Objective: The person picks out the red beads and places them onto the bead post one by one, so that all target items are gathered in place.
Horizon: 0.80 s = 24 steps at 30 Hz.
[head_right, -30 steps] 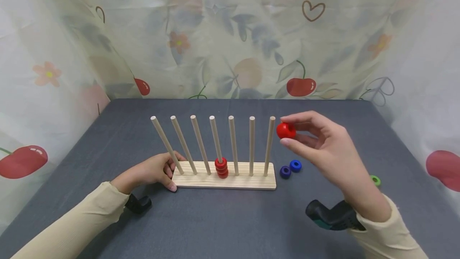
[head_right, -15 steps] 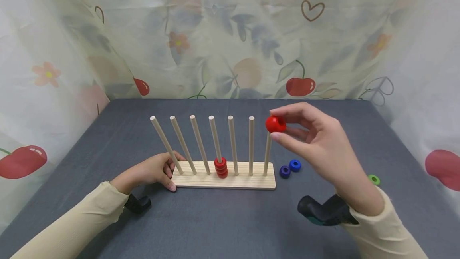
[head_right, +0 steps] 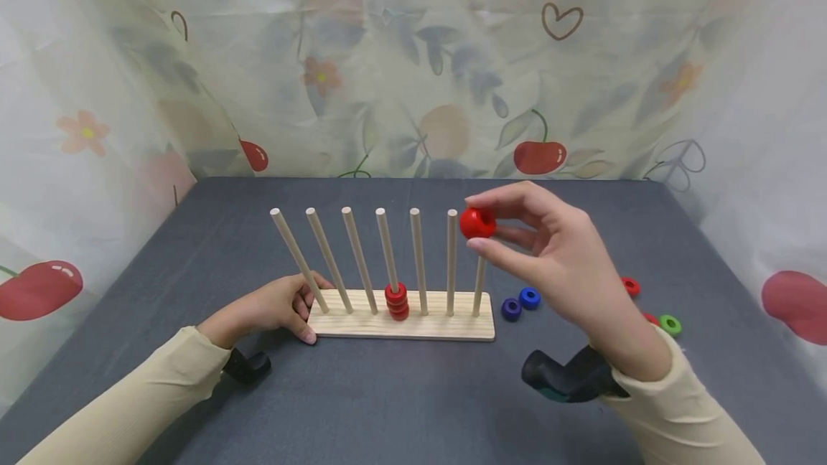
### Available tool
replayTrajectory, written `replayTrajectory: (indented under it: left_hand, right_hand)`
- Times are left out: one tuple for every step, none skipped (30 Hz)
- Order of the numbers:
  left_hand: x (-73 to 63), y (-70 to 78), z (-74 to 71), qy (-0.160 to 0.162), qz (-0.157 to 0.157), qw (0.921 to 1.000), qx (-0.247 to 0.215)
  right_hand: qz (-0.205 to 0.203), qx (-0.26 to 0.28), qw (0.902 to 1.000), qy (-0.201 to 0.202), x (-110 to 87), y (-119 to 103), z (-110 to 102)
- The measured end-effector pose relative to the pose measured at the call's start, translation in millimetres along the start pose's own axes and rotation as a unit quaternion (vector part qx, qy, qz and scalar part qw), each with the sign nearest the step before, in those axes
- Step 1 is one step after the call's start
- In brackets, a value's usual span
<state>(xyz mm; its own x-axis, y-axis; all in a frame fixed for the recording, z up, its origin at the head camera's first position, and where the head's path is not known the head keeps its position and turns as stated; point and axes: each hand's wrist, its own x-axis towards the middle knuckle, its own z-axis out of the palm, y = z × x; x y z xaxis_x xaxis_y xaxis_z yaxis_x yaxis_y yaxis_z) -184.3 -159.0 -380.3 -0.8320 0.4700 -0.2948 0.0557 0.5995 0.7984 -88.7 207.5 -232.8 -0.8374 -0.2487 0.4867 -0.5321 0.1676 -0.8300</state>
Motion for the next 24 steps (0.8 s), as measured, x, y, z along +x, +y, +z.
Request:
replayTrajectory:
  left_hand:
    - [-0.1,-0.2,-0.2,-0.001,-0.001,1.0,-0.002]
    - [-0.1,-0.6,-0.4,-0.002,-0.001,1.0,-0.003]
    - [-0.1,-1.0,-0.7,-0.003,0.0,1.0,-0.002]
    - [0.0,-1.5,-0.9,-0.003,0.001,1.0,-0.001]
    - [0.1,-1.9,-1.0,-0.003,0.003,1.0,0.0]
    - [0.3,-2.5,-1.2,-0.003,0.003,1.0,0.0]
    - [0.5,-2.8,-1.2,-0.004,0.005,1.0,-0.001]
    - [0.6,-3.3,-1.3,-0.005,0.006,1.0,-0.001]
    - [0.8,-3.4,-1.3,-0.005,0.007,1.0,-0.002]
    - [0.9,-3.8,-1.3,-0.006,0.008,0.9999,-0.004]
    - [1.0,-4.0,-1.3,-0.007,0.008,0.9999,-0.006]
    - [1.1,-4.0,-1.3,-0.008,0.008,0.9999,-0.008]
    - [1.2,-4.0,-1.2,-0.008,0.008,0.9999,-0.009]
    - [1.3,-4.0,-1.2,-0.008,0.008,0.9999,-0.009]
    - [1.4,-3.9,-1.2,-0.007,0.008,0.9999,-0.008]
    - [1.5,-3.9,-1.2,-0.007,0.008,0.9999,-0.007]
    - [1.5,-3.8,-1.2,-0.007,0.008,0.9999,-0.006]
    - [1.5,-3.8,-1.2,-0.007,0.008,0.9999,-0.005]
    - [1.5,-3.6,-1.0,-0.007,0.009,0.9999,-0.005]
    - [1.5,-3.7,-1.1,-0.008,0.01,0.9999,-0.005]
    - [1.5,-3.6,-1.0,-0.008,0.011,0.9999,-0.004]
    - [1.4,-3.7,-1.1,-0.008,0.012,0.9999,-0.004]
    - [1.3,-3.6,-1.2,-0.008,0.013,0.9999,-0.004]
    - [1.2,-3.7,-1.4,-0.008,0.014,0.9999,-0.004]
  right_hand:
    - [-0.004,0.002,1.0,-0.001,0.2,-0.3,0.6]
    - [-0.008,0.002,1.0,-0.002,0.6,-0.7,1.3]
    - [-0.012,0.004,0.9999,-0.003,1.1,-1.0,1.9]
    - [-0.016,0.004,0.9999,-0.004,1.6,-1.1,2.6]
    - [-0.02,0.004,0.9998,-0.004,2.1,-1.2,3.3]
    - [-0.024,0.004,0.9997,-0.004,2.6,-1.1,4.0]
    - [-0.029,0.006,0.9995,-0.005,3.3,-0.9,5.0]
    - [-0.034,0.009,0.9993,-0.006,3.9,-0.5,6.0]
    - [-0.039,0.009,0.9992,-0.007,4.4,-0.2,6.9]
    - [-0.045,0.01,0.9989,-0.008,5.1,0.4,8.1]
    - [-0.052,0.014,0.9985,-0.009,6.0,1.1,9.2]
    - [-0.058,0.014,0.9982,-0.009,7.0,1.8,10.2]
    - [-0.065,0.012,0.9978,-0.009,8.0,2.5,11.2]
    - [-0.07,0.007,0.9975,-0.008,9.0,3.1,12.0]
    - [-0.074,0.004,0.9972,-0.008,10.0,3.6,12.8]
    - [-0.077,0.005,0.997,-0.007,11.0,4.1,13.7]
    - [-0.08,-0.001,0.9968,-0.006,12.2,4.5,14.2]
    - [-0.081,-0.008,0.9967,-0.005,13.4,4.9,14.9]
    - [-0.082,-0.015,0.9965,-0.004,14.5,5.2,15.4]
    - [-0.082,-0.016,0.9965,-0.004,15.6,5.6,15.9]
    - [-0.081,-0.02,0.9965,-0.003,16.8,5.8,16.6]
    - [-0.08,-0.022,0.9965,-0.003,17.8,6.2,17.1]
    - [-0.079,-0.022,0.9966,-0.003,19.0,6.5,17.7]
    - [-0.076,-0.02,0.9969,-0.001,20.1,6.6,18.5]
